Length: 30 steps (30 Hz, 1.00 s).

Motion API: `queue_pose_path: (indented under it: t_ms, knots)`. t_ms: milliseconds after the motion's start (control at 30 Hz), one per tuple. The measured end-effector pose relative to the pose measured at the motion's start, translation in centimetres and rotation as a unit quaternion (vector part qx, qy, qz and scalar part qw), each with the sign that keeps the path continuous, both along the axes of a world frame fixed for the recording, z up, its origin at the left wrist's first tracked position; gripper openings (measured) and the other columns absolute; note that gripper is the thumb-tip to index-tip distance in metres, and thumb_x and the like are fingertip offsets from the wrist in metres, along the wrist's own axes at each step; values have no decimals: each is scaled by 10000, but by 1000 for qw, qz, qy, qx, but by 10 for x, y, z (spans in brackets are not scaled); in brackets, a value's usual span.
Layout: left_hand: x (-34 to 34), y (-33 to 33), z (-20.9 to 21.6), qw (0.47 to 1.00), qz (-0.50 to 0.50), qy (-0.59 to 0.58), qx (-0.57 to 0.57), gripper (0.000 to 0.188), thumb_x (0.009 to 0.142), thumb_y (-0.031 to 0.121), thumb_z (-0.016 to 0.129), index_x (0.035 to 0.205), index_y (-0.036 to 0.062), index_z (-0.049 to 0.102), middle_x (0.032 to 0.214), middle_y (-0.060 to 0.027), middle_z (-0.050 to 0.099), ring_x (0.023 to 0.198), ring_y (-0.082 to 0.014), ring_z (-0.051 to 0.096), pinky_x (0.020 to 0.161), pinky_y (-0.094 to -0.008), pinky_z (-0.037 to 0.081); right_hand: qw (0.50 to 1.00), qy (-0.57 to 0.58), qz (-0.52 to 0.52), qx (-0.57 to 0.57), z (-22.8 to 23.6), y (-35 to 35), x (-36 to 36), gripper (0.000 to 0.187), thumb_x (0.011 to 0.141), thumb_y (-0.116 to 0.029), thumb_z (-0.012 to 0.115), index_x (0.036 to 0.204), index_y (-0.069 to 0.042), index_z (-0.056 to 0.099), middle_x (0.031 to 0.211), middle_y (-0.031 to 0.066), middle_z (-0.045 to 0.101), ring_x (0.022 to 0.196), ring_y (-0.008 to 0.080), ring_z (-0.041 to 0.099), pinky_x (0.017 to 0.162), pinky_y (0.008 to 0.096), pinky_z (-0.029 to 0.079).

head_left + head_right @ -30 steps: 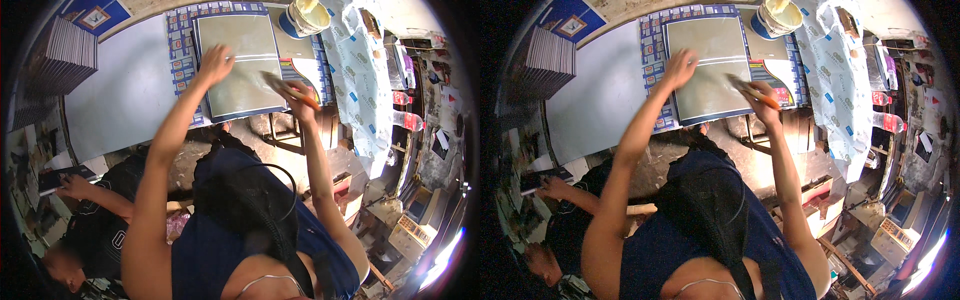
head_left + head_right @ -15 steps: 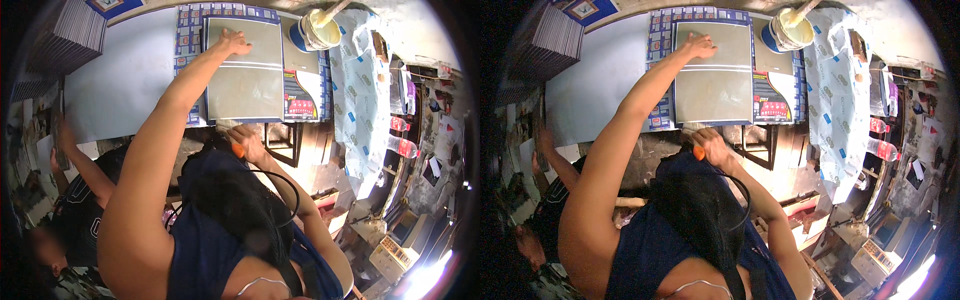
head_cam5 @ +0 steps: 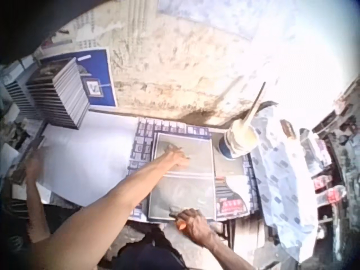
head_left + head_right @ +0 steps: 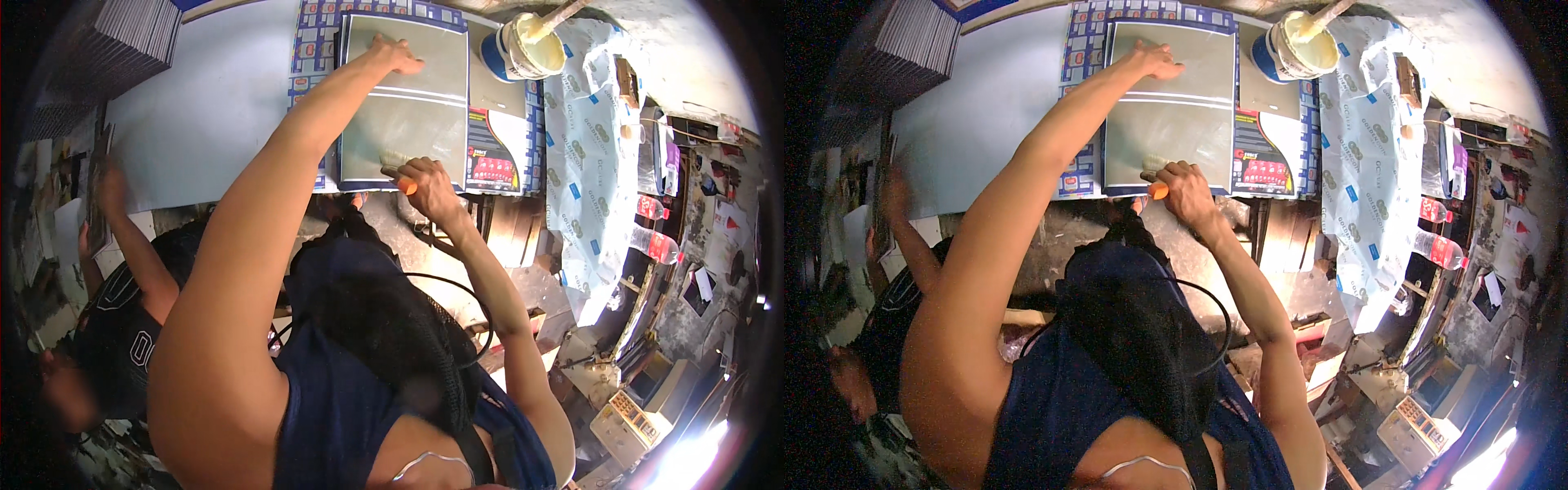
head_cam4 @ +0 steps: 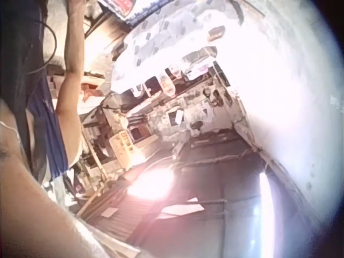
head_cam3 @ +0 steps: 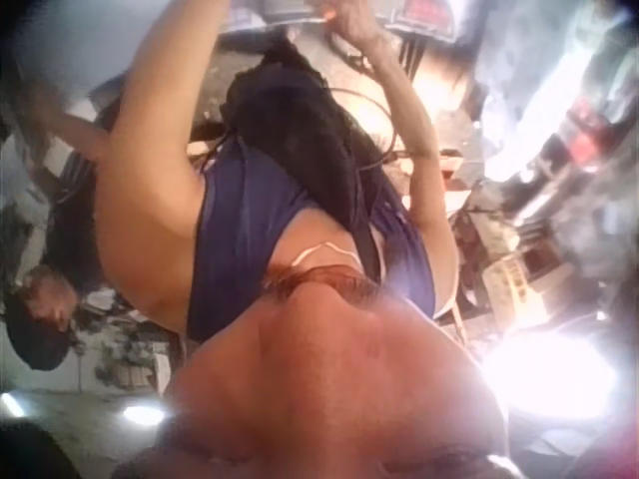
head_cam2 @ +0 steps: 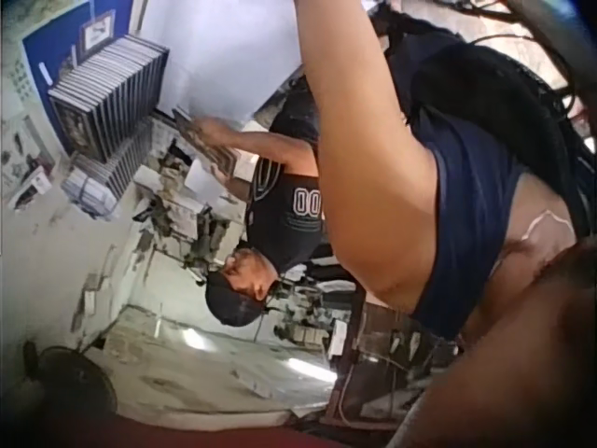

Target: The person applies glue to the interior surface of folders using a brush and then places the folders onto a stack on the table.

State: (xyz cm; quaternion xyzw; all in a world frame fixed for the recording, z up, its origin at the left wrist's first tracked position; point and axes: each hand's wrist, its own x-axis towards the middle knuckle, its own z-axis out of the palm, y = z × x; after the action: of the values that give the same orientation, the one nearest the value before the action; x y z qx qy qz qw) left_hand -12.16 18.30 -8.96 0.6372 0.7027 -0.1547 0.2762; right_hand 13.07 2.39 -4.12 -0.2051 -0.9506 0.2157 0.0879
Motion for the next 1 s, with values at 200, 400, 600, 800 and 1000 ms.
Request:
queue_pose_path:
  t_ms: [200,400,600,800,1000]
  knots:
    - [2,-2,3,999,19,-29,28,634,980,465,212,1420,109,495,1561,-89,315,1426,-256,319,1120,-644,184,854,320,-350,-213,13,51,-50,200,849,-189,754,893,1,714,793,105,722,663,183,670,636,299,523]
    - [18,3,21,999,-20,12,-25,589,966,452,225,1422,209,509,1575,-58,304,1404,-302,357,1119,-560,215,829,224,-497,-126,-61,23,-34,330,826,-263,756,683,21,669,582,113,624,587,147,623,580,333,497]
    - [2,0,7,1000,8,4,14,592,960,434,235,1375,160,555,1556,-76,332,1407,-308,343,1116,-605,177,791,243,-561,-33,-12,-13,31,287,839,-197,781,975,49,723,829,123,727,676,157,668,649,312,547]
    - [14,11,21,999,22,-31,1,630,973,464,197,1419,144,506,1583,-97,277,1453,-283,270,1149,-620,142,957,168,-189,140,-5,36,-22,212,778,-46,699,987,-81,714,961,115,691,926,291,639,776,368,493]
    - [3,10,5,999,18,-15,-25,628,967,480,206,1456,181,463,1567,-99,298,1444,-284,282,1150,-615,131,994,86,-62,-12,-34,-63,-41,352,810,-128,514,1109,-24,669,1067,171,651,987,336,585,847,430,441]
